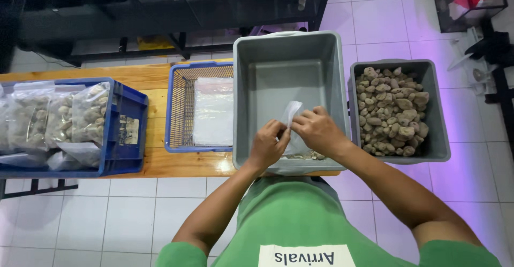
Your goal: The person fills small plastic bags with volcanic lava rocks from a large bin, seals the bags, and places them into a blue crate.
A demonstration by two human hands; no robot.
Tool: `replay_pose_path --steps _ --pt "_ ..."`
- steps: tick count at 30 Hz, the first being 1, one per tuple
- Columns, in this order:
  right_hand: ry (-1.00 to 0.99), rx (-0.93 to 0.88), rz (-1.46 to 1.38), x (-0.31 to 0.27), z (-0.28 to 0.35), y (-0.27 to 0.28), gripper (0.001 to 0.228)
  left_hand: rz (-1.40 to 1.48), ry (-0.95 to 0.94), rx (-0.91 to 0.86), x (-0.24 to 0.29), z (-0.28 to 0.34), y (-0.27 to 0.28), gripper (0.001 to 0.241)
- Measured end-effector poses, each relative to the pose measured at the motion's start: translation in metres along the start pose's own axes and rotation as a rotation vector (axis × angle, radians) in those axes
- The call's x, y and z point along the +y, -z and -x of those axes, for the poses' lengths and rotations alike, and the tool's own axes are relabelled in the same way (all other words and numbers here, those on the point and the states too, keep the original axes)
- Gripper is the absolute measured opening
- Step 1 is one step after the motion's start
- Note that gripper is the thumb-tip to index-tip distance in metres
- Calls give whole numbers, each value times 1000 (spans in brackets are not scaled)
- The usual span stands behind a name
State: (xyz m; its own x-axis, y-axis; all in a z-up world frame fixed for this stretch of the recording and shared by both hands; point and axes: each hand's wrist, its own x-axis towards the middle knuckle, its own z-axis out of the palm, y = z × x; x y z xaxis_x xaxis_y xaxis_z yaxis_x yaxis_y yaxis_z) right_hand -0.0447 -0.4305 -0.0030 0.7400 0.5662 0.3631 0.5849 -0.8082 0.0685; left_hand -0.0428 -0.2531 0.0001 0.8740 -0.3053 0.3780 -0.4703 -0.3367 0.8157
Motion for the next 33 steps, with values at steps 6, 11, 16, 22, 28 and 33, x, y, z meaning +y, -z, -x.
replay_pose_path --steps 6,11,16,22,28,33 --pt "-73 -14 128 -8 -6 7 18 -82 -135 -153 -21 5 12 7" --pt "-161 -139 68 -23 -23 36 52 -139 -286 -193 -16 0 31 87" --pt "-223 -284 0 -36 -34 49 75 -291 -412 -150 -29 -3 25 123" --pt "-154 -140 29 -31 -33 34 54 -198 -320 -107 -70 8 14 117" --pt "-713 48 -571 3 -10 -40 8 -19 -167 73 -81 23 21 128" --pt "-621 -867 -336 -17 21 -127 34 78 -172 78 -79 35 22 125"
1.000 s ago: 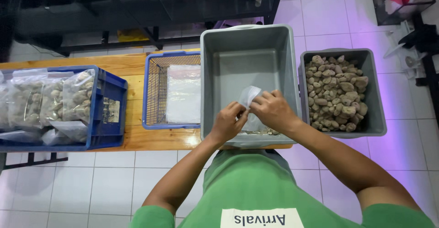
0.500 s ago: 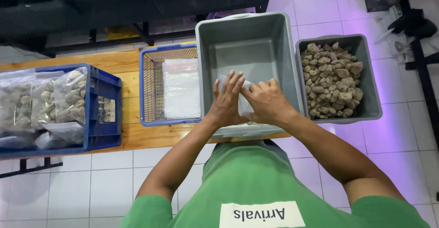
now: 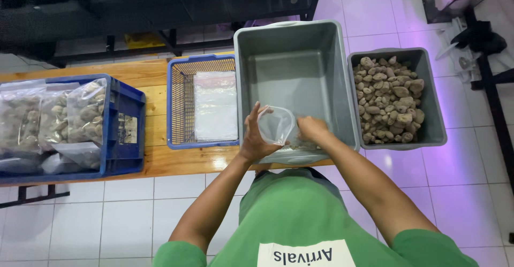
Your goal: The person fills small plastic bags with volcanic lava rocks from a large bin, seals the bags, and places them into a blue crate.
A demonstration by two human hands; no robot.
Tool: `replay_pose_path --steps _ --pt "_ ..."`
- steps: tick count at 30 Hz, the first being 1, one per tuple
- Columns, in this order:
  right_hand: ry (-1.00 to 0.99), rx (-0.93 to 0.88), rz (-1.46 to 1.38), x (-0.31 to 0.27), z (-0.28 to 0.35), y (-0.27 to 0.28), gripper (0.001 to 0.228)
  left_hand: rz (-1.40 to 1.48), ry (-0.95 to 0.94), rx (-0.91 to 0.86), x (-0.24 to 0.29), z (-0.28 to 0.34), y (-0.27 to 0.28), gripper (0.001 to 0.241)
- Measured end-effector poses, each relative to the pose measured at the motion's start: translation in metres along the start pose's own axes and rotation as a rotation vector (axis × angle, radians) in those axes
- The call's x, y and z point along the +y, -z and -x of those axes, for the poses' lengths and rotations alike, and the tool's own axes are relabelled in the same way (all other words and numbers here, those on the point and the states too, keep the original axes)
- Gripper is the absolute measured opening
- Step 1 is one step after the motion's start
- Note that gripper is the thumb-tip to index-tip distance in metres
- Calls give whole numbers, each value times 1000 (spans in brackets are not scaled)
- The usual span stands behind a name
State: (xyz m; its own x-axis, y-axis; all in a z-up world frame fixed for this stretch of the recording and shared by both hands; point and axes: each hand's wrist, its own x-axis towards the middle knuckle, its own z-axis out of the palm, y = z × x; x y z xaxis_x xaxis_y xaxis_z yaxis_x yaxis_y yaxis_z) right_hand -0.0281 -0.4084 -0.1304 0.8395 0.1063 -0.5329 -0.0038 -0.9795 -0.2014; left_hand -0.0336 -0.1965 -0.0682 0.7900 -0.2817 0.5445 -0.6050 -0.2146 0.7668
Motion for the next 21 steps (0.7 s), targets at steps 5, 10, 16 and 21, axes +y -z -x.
replay_pose_path --steps 5,10,16,21 --pt "9 -6 -49 -3 -1 5 37 -17 45 -11 4 6 3 126" --pt "48 331 -437 -28 55 91 24 -26 75 -38 2 7 1 127" --pt "374 635 -822 -63 121 148 23 -38 75 -53 0 5 -8 127" --pt "357 657 -809 -43 108 139 16 11 59 -61 4 3 -7 125"
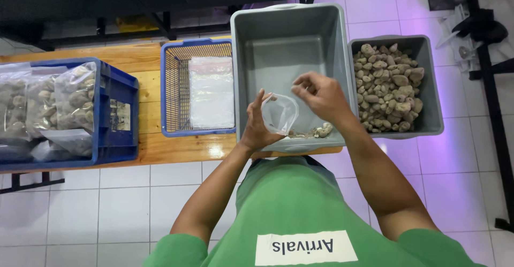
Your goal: The person fills small plastic bags with volcanic lava rocks from a large bin, seals the bags, and places them into a blue crate.
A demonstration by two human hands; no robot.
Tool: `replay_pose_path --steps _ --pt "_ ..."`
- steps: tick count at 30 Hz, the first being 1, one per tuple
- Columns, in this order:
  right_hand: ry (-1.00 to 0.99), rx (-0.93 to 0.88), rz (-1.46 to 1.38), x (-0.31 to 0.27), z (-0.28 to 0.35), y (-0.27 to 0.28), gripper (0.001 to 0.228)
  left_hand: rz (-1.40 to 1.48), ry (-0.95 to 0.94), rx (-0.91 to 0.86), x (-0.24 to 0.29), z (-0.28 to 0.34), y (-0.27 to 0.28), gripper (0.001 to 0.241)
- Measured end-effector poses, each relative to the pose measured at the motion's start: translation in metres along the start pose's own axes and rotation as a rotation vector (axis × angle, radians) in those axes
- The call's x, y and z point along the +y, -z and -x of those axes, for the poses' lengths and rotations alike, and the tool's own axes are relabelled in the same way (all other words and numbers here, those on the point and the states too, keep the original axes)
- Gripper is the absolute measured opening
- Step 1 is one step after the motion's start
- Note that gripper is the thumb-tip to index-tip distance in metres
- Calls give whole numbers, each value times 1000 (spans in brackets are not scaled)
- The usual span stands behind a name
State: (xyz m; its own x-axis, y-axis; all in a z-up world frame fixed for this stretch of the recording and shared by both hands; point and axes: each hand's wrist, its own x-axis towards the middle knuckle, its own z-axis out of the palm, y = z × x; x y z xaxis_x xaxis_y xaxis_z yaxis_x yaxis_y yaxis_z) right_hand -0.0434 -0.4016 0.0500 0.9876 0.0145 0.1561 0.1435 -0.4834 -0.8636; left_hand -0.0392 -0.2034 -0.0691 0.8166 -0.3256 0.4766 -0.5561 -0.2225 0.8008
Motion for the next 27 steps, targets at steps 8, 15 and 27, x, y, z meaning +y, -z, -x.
replay_pose_path --steps 8,15,27 --pt "-325 -235 353 91 2 1 21 37 -17 8 9 -3 4 128" --pt "-583 -704 908 227 33 -58 16 36 11 -18 8 -4 5 132" --pt "-422 -678 953 155 24 -23 16 27 47 -37 2 4 -3 131"
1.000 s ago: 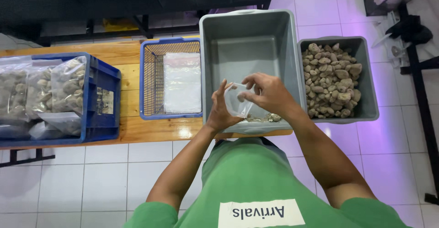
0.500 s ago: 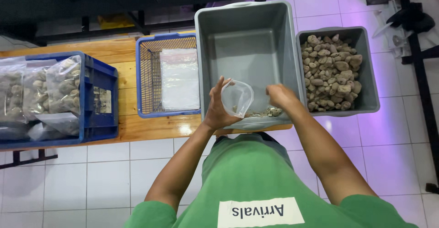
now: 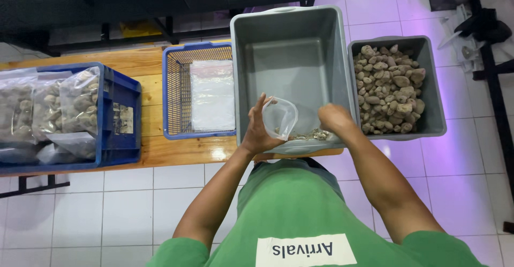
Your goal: The person fills small plastic bags with volcanic lava rocks from a large bin, seals the bags, and places them into a blue crate.
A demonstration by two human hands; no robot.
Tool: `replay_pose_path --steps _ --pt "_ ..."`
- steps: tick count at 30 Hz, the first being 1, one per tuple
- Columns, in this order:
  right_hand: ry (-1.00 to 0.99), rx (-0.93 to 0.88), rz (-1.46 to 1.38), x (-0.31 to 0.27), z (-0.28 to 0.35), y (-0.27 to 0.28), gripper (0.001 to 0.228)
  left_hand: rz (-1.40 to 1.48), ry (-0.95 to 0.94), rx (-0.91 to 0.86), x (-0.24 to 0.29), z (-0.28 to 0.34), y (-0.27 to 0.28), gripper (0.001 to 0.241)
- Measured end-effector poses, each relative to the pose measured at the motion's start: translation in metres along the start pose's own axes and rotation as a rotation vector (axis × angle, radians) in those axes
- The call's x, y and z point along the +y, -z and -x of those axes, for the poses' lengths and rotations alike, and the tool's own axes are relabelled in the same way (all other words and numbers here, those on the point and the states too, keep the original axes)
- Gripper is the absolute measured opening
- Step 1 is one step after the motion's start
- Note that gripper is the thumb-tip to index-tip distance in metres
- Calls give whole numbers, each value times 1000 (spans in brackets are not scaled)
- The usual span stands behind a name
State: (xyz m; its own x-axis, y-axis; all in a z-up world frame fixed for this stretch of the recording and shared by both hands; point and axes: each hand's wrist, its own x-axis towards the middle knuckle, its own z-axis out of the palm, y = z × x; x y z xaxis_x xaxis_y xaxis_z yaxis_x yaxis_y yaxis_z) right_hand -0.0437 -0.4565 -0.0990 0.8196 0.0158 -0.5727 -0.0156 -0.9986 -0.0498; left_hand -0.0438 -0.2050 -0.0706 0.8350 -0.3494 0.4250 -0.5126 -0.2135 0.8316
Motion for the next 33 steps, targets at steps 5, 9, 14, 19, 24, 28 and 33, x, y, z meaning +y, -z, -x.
replay_pose_path --steps 5,9,14,19,24,28,33 --pt "284 528 -530 -34 94 116 20 4 -2 -6 7 -2 -1 129" --pt "561 708 -849 -55 110 126 22 11 -16 -15 7 -3 -2 129" --pt "501 738 -867 -51 90 110 22 -10 -50 11 9 -3 -5 129" --pt "244 570 -805 -20 52 69 18 -25 -79 48 8 -1 -4 129" --pt "77 -39 -243 -10 14 7 32 0 -108 91 12 -4 0 130" --pt "-28 -107 -124 -15 0 -20 31 -4 -82 85 6 0 -3 131" --pt "-12 -117 -115 -9 -7 -13 38 -10 -36 51 2 4 -1 131"
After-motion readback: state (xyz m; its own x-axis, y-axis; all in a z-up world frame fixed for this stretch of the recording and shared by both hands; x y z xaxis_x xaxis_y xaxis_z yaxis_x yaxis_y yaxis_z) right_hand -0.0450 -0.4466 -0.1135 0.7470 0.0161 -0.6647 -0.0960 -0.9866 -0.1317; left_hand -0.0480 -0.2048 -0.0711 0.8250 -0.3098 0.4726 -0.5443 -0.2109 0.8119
